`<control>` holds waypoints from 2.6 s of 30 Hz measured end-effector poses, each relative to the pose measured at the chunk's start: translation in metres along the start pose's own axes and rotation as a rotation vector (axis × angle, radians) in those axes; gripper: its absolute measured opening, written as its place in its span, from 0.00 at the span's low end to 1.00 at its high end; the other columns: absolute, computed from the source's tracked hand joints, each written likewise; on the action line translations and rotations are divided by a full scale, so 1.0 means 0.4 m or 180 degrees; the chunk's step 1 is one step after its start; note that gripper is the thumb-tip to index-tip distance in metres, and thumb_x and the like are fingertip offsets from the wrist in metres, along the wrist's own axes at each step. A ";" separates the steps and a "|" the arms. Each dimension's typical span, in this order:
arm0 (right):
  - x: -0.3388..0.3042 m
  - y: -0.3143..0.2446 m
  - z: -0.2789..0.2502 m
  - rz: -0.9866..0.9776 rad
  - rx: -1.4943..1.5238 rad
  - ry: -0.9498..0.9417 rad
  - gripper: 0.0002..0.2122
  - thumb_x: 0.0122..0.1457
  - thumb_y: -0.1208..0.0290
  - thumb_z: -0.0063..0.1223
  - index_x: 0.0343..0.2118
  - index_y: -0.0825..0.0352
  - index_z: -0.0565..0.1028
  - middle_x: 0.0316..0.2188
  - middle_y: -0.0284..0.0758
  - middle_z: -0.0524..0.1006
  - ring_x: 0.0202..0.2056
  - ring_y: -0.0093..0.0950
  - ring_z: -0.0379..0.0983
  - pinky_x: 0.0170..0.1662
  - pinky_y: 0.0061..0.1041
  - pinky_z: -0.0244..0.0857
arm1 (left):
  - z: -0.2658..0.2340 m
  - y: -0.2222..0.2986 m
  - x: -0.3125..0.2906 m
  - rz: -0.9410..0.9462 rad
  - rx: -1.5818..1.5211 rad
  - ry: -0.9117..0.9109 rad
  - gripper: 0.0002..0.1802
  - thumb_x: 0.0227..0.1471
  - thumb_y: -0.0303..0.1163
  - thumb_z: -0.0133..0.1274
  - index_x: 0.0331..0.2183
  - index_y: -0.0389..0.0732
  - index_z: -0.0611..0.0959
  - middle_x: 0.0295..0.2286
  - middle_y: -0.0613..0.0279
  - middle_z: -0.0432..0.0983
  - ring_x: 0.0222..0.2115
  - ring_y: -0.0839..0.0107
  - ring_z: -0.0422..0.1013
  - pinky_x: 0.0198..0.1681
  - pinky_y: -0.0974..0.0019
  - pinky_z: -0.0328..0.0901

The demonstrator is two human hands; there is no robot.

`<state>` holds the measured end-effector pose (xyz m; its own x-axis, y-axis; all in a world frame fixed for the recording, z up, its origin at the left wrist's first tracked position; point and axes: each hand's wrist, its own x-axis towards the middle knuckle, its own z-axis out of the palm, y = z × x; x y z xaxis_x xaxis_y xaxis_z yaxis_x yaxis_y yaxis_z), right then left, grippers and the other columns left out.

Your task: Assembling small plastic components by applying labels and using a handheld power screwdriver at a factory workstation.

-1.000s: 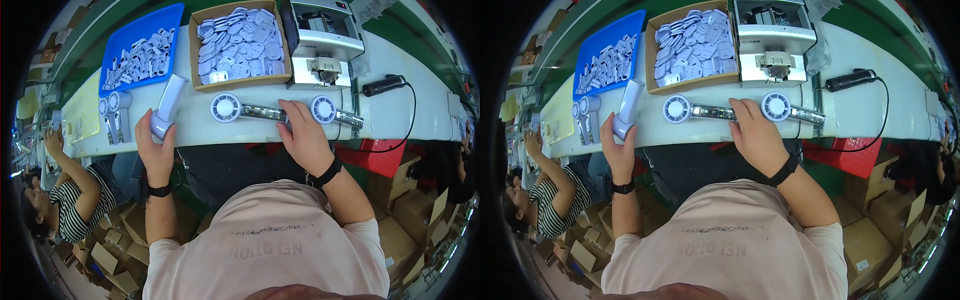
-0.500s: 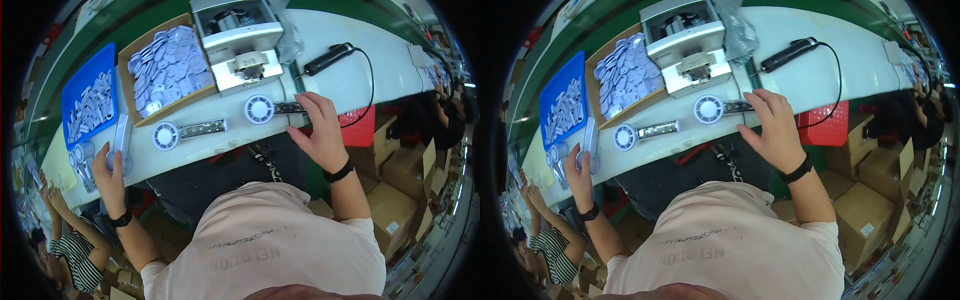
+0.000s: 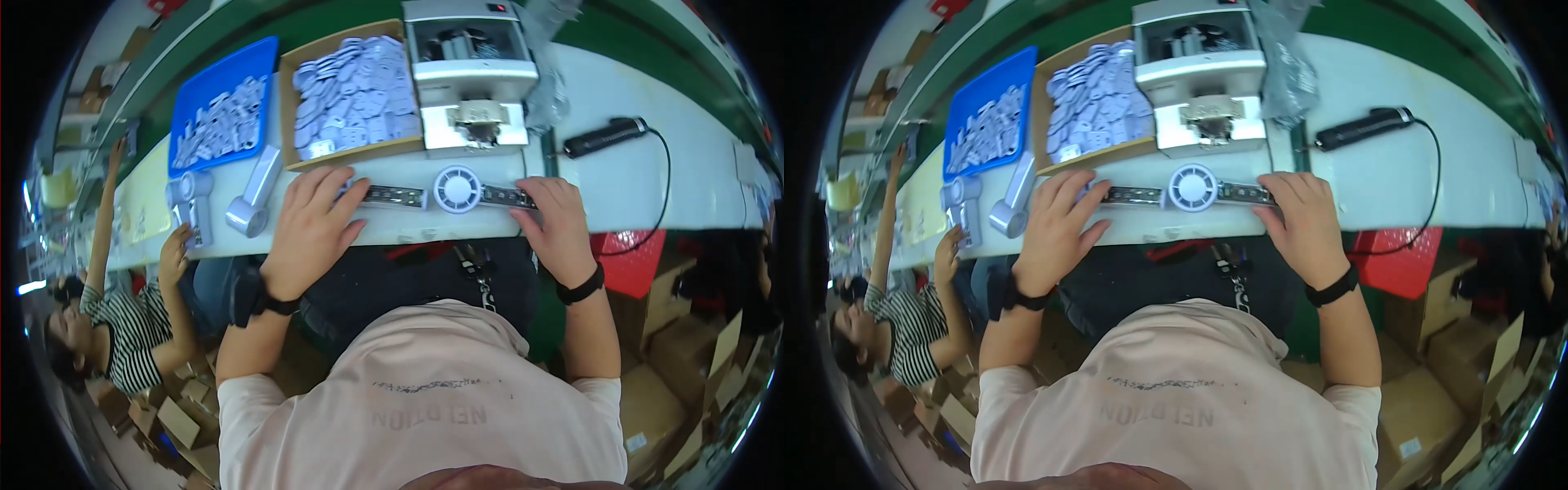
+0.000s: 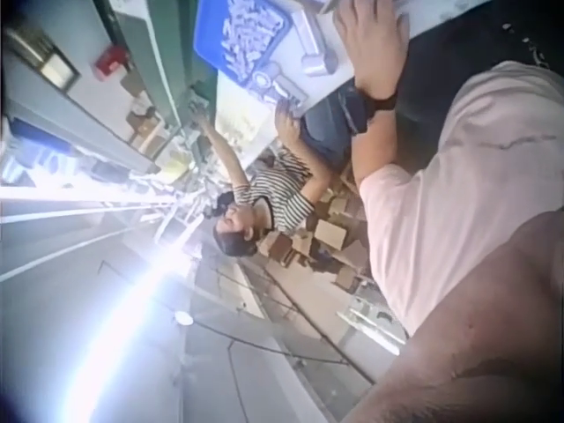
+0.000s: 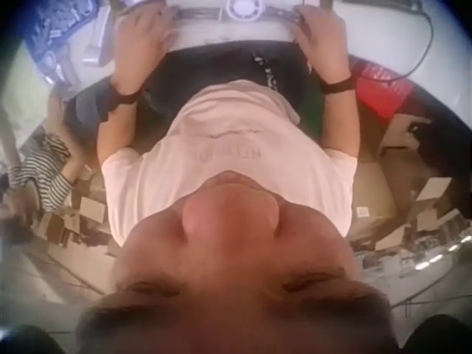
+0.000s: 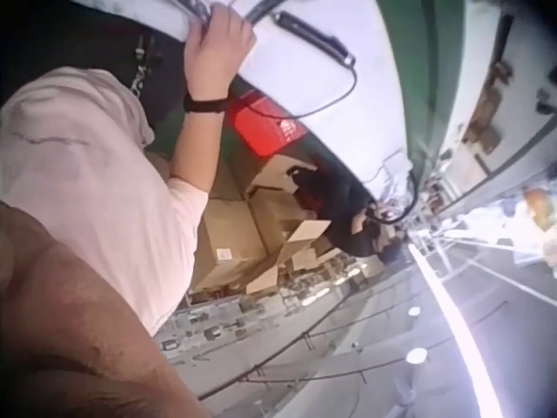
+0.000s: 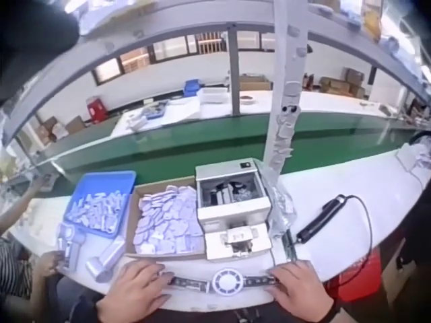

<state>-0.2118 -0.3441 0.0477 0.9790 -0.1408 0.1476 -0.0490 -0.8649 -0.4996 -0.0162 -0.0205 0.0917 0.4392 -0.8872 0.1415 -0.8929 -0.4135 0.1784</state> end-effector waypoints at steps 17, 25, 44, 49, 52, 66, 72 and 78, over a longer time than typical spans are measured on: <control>0.139 -0.321 0.006 -0.0597 0.0366 0.0067 0.21 0.53 0.77 0.68 0.51 0.70 0.78 0.49 0.44 0.78 0.49 0.46 0.75 0.53 0.39 0.70 | -0.126 -0.249 -0.056 -0.0527 0.0196 0.1177 0.16 0.52 0.35 0.66 0.42 0.40 0.85 0.38 0.54 0.81 0.42 0.52 0.76 0.46 0.53 0.71; 0.158 -0.387 0.073 -0.0863 0.0581 -0.0142 0.19 0.52 0.77 0.69 0.48 0.69 0.79 0.48 0.43 0.79 0.47 0.45 0.76 0.51 0.38 0.71 | -0.030 -0.553 -0.025 -0.1759 -0.0149 -0.0511 0.11 0.58 0.33 0.62 0.41 0.37 0.85 0.34 0.50 0.83 0.36 0.46 0.79 0.40 0.52 0.72; 0.202 -0.375 0.119 -0.0393 0.1425 -0.0943 0.12 0.58 0.75 0.65 0.45 0.67 0.82 0.37 0.40 0.81 0.37 0.40 0.78 0.40 0.33 0.72 | 0.007 -0.070 -0.079 0.1198 -0.0218 0.1320 0.15 0.41 0.27 0.65 0.36 0.40 0.82 0.36 0.58 0.80 0.35 0.61 0.76 0.40 0.57 0.71; 0.242 -0.374 0.144 -0.0901 0.0485 -0.0334 0.10 0.56 0.75 0.65 0.42 0.66 0.81 0.35 0.40 0.79 0.37 0.42 0.78 0.40 0.37 0.72 | 0.014 -0.091 -0.067 0.0267 -0.0998 0.0963 0.18 0.44 0.32 0.68 0.38 0.39 0.84 0.39 0.58 0.79 0.41 0.55 0.74 0.46 0.54 0.69; 0.266 -0.372 0.166 -0.1114 0.0083 -0.0357 0.10 0.54 0.74 0.65 0.39 0.65 0.81 0.34 0.38 0.77 0.38 0.41 0.77 0.41 0.40 0.72 | 0.059 -0.108 -0.056 -0.0085 -0.1364 0.0808 0.19 0.44 0.33 0.70 0.39 0.39 0.84 0.40 0.57 0.79 0.43 0.53 0.73 0.48 0.53 0.68; 0.217 -0.371 0.230 -0.0977 0.0415 0.0127 0.04 0.53 0.71 0.62 0.25 0.63 0.77 0.31 0.33 0.72 0.38 0.36 0.72 0.43 0.34 0.69 | 0.068 -0.135 -0.066 0.0323 -0.1626 0.0416 0.17 0.45 0.21 0.67 0.40 0.34 0.84 0.41 0.52 0.76 0.44 0.48 0.71 0.48 0.51 0.67; 0.216 -0.354 0.214 -0.0984 0.0381 -0.0087 0.05 0.55 0.70 0.62 0.26 0.63 0.77 0.31 0.34 0.72 0.38 0.35 0.71 0.44 0.33 0.70 | 0.069 -0.134 -0.064 0.0267 -0.1603 0.0377 0.17 0.45 0.20 0.67 0.41 0.34 0.84 0.40 0.53 0.77 0.44 0.49 0.72 0.48 0.52 0.67; 0.213 -0.349 0.227 -0.1144 0.0160 -0.0051 0.04 0.52 0.71 0.60 0.26 0.63 0.77 0.31 0.33 0.71 0.39 0.33 0.71 0.44 0.32 0.70 | 0.080 -0.138 -0.066 0.0301 -0.1617 0.0369 0.15 0.48 0.20 0.65 0.40 0.33 0.83 0.41 0.51 0.78 0.46 0.48 0.71 0.50 0.51 0.67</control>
<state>-0.1037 -0.1915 0.0525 0.9349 0.1758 0.3082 0.3081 -0.8330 -0.4595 0.0184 0.0191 0.0468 0.3930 -0.8754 0.2814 -0.7808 -0.1560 0.6050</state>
